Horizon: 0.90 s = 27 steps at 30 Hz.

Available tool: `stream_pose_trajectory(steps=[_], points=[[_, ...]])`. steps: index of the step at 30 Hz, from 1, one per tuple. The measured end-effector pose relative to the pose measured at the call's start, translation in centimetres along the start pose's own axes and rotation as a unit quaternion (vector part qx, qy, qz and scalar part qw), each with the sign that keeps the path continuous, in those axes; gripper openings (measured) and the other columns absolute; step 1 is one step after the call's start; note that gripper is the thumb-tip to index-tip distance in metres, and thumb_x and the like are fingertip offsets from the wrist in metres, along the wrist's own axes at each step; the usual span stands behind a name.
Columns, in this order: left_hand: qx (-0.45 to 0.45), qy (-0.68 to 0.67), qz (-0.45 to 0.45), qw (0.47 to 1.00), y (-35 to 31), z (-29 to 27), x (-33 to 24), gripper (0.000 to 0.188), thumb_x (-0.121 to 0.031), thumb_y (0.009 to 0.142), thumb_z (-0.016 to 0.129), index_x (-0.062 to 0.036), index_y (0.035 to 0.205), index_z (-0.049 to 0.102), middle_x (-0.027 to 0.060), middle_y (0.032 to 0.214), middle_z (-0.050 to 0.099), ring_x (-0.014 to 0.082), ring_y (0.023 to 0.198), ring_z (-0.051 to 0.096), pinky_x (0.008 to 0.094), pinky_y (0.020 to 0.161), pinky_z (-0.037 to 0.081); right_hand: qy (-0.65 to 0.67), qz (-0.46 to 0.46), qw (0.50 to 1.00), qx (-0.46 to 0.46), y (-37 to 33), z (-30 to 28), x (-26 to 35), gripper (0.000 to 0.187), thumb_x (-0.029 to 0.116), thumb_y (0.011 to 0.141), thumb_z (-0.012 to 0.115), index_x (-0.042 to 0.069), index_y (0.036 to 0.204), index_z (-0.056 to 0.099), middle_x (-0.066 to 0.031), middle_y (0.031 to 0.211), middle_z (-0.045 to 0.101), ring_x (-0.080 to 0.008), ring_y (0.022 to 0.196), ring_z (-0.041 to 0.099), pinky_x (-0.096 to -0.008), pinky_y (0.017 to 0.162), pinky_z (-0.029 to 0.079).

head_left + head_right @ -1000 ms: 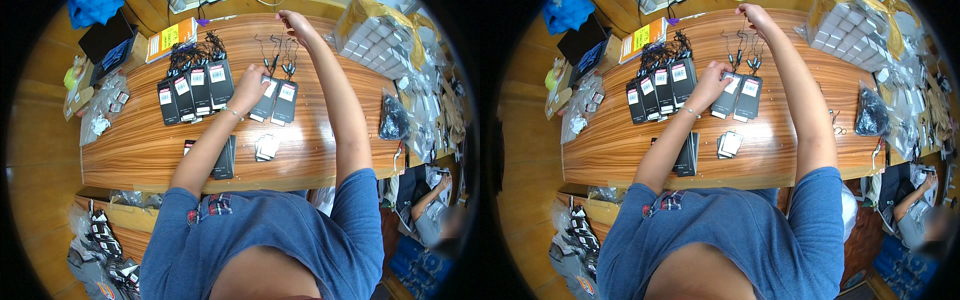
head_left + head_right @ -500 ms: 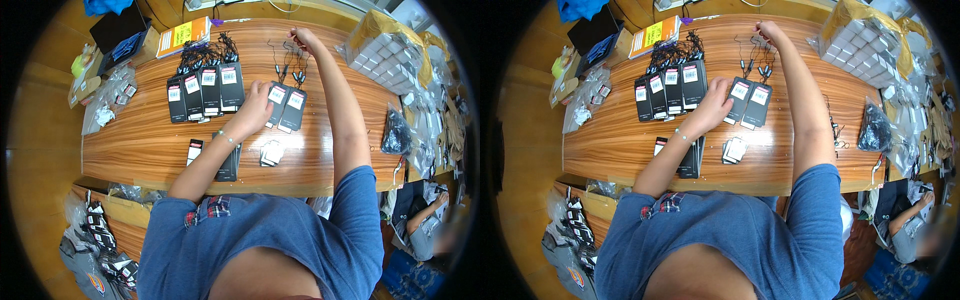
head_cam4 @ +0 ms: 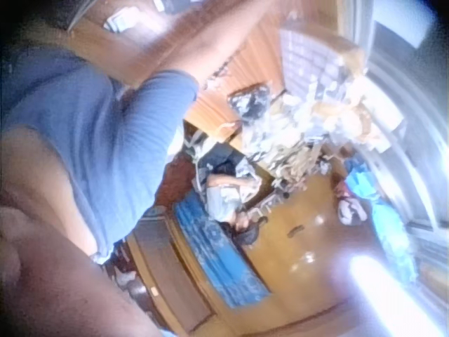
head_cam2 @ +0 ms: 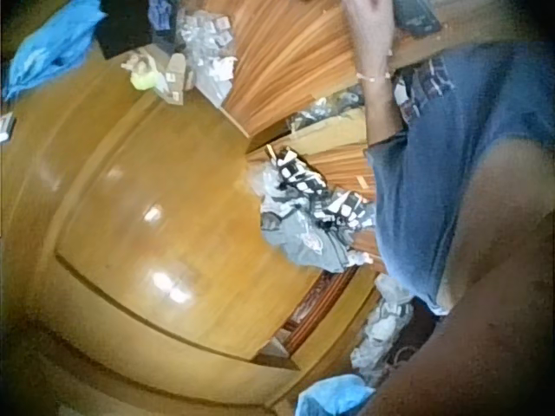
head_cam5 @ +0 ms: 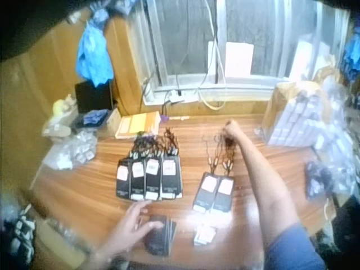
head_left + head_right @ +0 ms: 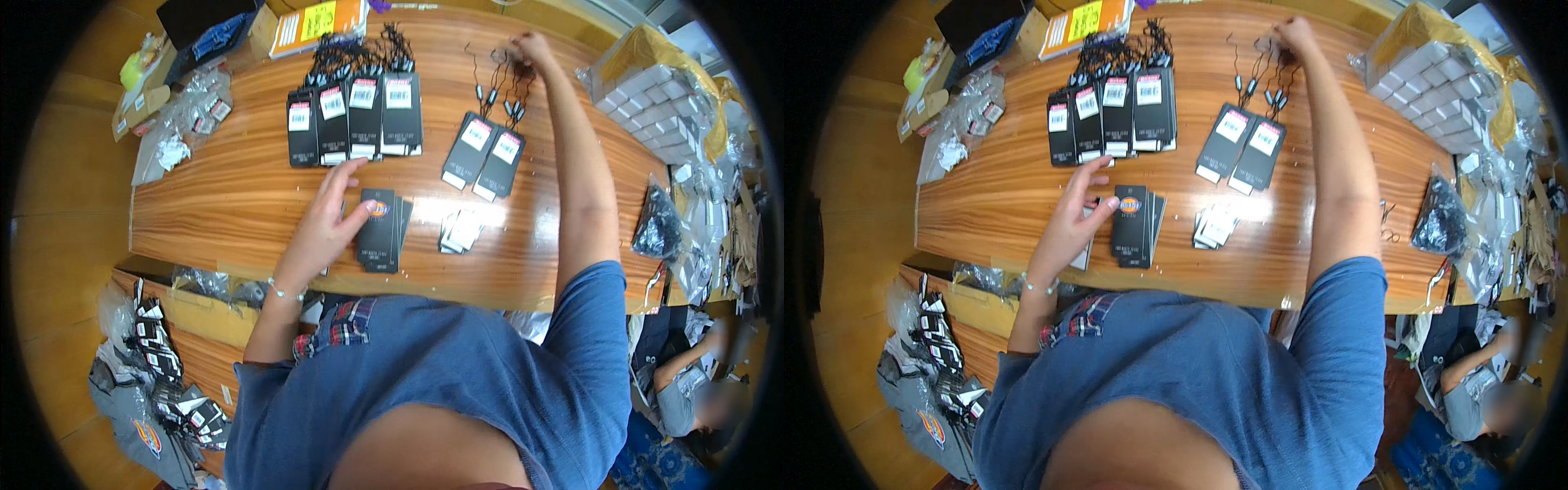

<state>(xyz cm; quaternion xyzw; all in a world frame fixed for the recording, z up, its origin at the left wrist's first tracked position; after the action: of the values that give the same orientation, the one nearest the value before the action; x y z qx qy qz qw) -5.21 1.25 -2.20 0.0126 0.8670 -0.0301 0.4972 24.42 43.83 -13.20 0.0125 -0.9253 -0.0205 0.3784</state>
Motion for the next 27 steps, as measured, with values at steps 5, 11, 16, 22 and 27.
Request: stream_pose_trajectory(steps=[5, 11, 16, 22, 27], points=[[0.063, 0.138, 0.062, 0.986, -0.3, 0.2, 1.0, 0.05, -0.021, 0.073, 0.068, -0.005, 0.117, 0.05, 0.0096, 0.108, 0.054, 0.0221, 0.101, 0.048, 0.0326, 0.085, 0.04, 0.112, -0.224, 0.968, -0.01, -12.6, -5.5, 8.0, 0.034, 0.033, 0.083, 0.056, 0.005, 0.101, 0.053, -0.0056, 0.076, 0.057, -0.0162, 0.064, 0.053, -0.0347, 0.054, 0.045], [-0.012, 0.297, 0.108, 0.949, 0.4, 0.8, 2.4, 0.058, -0.03, 0.061, 0.075, -0.0047, 0.11, 0.056, 0.0097, 0.105, 0.054, 0.027, 0.1, 0.046, 0.0359, 0.088, 0.037, -0.076, -0.114, 0.959, 0.246, -36.0, -4.4, 12.2, 0.024, 0.023, 0.075, 0.065, 0.003, 0.089, 0.06, -0.0084, 0.077, 0.058, -0.0192, 0.071, 0.056, -0.0304, 0.065, 0.045], [0.038, 0.272, 0.102, 0.956, 1.7, 0.5, 3.3, 0.053, -0.025, 0.056, 0.078, -0.0039, 0.1, 0.059, 0.0087, 0.1, 0.056, 0.0259, 0.097, 0.049, 0.036, 0.085, 0.039, -0.094, -0.109, 0.985, 0.096, -40.4, -2.4, 10.4, 0.03, 0.019, 0.063, 0.074, 0.005, 0.085, 0.06, -0.0084, 0.086, 0.056, -0.0254, 0.082, 0.054, -0.0363, 0.072, 0.044], [0.065, -0.061, -0.055, 0.994, 1.2, 0.5, 4.1, 0.038, 0.0, 0.071, 0.068, -0.0001, 0.105, 0.054, 0.0065, 0.09, 0.06, 0.0096, 0.08, 0.057, 0.0208, 0.069, 0.048, 0.073, -0.007, 0.992, 0.101, -40.9, -1.3, 8.7, 0.023, 0.007, 0.065, 0.072, 0.003, 0.084, 0.058, -0.0043, 0.077, 0.055, -0.0148, 0.069, 0.052, -0.027, 0.063, 0.043], [0.083, -0.29, -0.04, 0.953, -0.1, 2.9, 2.0, 0.032, 0.005, 0.078, 0.059, 0.0023, 0.11, 0.053, 0.0098, 0.091, 0.063, 0.0107, 0.084, 0.06, 0.0201, 0.073, 0.048, 0.324, 0.008, 0.935, 0.142, -42.1, -2.2, 11.3, 0.019, -0.001, 0.072, 0.068, 0.001, 0.087, 0.056, 0.0024, 0.073, 0.056, -0.0032, 0.065, 0.049, -0.0169, 0.061, 0.04]])
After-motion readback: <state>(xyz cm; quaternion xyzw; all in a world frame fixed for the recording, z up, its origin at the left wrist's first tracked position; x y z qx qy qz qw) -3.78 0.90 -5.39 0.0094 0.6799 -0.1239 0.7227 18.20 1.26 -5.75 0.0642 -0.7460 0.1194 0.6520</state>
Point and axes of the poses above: each hand's wrist, its own y-axis towards the middle knuckle, its own z-axis out of the palm, x = y × z, the point moved 4 cm from there along y, towards the middle knuckle
